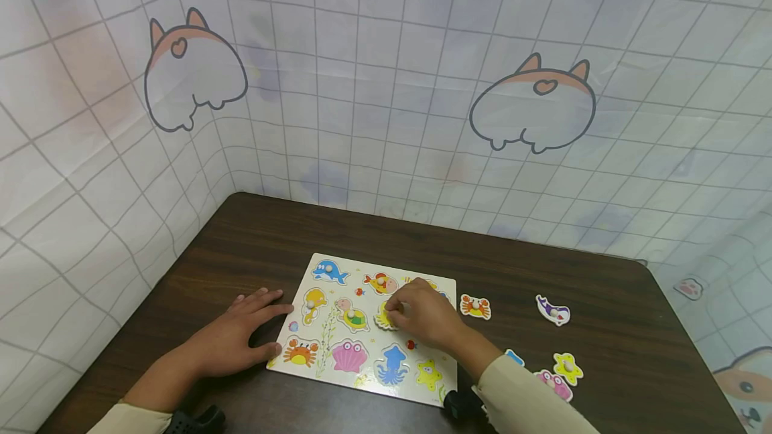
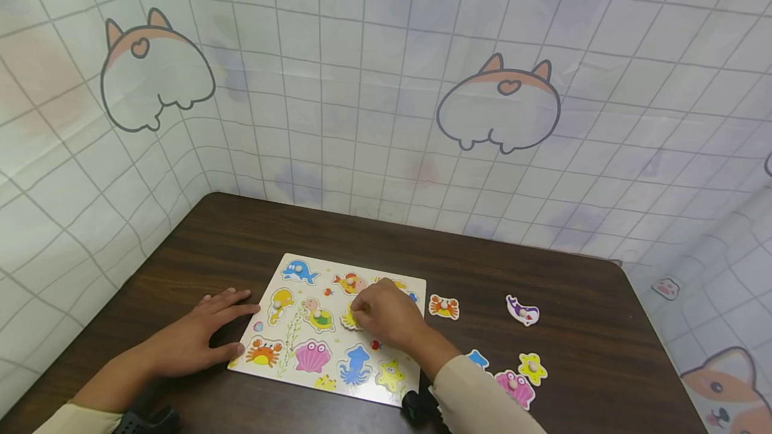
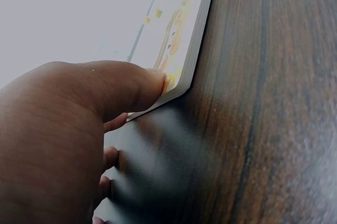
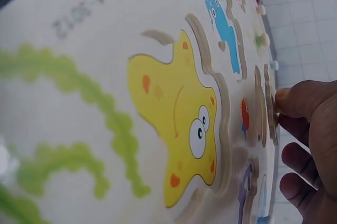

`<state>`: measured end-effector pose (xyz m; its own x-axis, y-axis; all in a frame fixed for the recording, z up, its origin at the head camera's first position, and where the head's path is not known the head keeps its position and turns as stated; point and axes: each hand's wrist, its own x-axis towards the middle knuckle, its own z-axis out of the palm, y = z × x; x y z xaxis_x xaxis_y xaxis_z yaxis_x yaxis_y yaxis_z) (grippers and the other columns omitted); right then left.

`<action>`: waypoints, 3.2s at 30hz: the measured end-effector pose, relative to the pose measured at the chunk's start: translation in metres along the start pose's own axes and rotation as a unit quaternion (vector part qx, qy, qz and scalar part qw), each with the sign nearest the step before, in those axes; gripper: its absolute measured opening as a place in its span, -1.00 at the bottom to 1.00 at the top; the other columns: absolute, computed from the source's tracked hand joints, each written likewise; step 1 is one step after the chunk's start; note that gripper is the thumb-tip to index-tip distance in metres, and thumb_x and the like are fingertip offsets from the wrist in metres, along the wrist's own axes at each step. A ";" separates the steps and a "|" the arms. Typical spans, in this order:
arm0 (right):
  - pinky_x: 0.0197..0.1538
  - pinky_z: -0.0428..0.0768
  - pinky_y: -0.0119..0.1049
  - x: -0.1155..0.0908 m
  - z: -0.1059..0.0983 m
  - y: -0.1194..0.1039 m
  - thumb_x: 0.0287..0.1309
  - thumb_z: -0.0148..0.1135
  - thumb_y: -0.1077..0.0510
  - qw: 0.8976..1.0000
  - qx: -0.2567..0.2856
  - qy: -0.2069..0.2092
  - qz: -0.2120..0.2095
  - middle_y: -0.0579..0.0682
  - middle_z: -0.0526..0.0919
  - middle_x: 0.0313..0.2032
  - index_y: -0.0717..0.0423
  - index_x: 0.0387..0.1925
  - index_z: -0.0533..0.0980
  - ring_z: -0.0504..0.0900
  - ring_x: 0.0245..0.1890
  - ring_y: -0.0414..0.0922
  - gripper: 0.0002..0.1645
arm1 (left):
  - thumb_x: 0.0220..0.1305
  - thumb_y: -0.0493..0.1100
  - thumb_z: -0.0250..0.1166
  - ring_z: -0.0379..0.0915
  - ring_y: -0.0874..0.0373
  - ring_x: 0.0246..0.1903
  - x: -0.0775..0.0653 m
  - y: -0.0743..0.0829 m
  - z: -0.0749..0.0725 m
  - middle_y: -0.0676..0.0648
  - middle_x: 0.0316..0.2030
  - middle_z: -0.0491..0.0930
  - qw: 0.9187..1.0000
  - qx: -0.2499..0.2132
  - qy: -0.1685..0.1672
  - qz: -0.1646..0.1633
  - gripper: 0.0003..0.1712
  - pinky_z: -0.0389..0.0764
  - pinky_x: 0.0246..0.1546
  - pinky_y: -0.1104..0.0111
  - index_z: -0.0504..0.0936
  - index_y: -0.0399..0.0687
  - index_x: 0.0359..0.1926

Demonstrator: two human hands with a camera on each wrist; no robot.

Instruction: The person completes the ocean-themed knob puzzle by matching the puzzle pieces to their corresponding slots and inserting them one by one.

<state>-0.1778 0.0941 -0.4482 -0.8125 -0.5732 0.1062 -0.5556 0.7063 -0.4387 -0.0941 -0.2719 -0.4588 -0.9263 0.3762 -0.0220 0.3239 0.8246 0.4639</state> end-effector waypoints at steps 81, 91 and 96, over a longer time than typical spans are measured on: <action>0.04 0.63 -0.11 -0.041 -0.025 0.036 0.15 0.52 0.05 0.996 -0.003 0.023 0.089 -0.20 0.67 -0.12 -0.14 -0.20 0.75 0.56 0.00 -0.15 -0.84 | 0.29 0.27 0.35 0.01 -0.34 0.50 0.003 0.003 -0.004 -0.19 0.50 0.24 1.000 0.002 -0.014 -0.011 -0.22 -0.03 0.39 -0.37 0.46 0.14 0.44; 0.01 0.65 -0.14 -0.056 -0.036 0.055 0.16 0.52 0.08 0.995 0.001 0.034 0.098 -0.19 0.63 -0.11 -0.13 -0.14 0.73 0.56 -0.07 -0.15 -0.79 | 0.29 0.30 0.34 0.02 -0.33 0.50 0.002 0.004 -0.004 -0.18 0.51 0.23 1.000 0.001 -0.015 -0.012 -0.22 -0.03 0.39 -0.38 0.46 0.16 0.44; 0.03 0.65 -0.07 -0.063 -0.043 0.063 0.19 0.51 0.08 0.994 0.000 0.042 0.098 -0.16 0.62 -0.11 -0.11 -0.11 0.72 0.58 -0.04 -0.13 -0.78 | 0.29 0.30 0.34 0.02 -0.32 0.50 0.002 0.004 -0.004 -0.18 0.50 0.23 1.000 0.001 -0.013 -0.011 -0.22 -0.02 0.39 -0.38 0.46 0.16 0.44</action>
<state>-0.1691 0.1931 -0.4447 -0.9172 -0.3876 0.0920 -0.3846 0.8011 -0.4586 -0.0953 -0.2694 -0.4534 -0.9277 0.3691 -0.0553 0.3043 0.8339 0.4605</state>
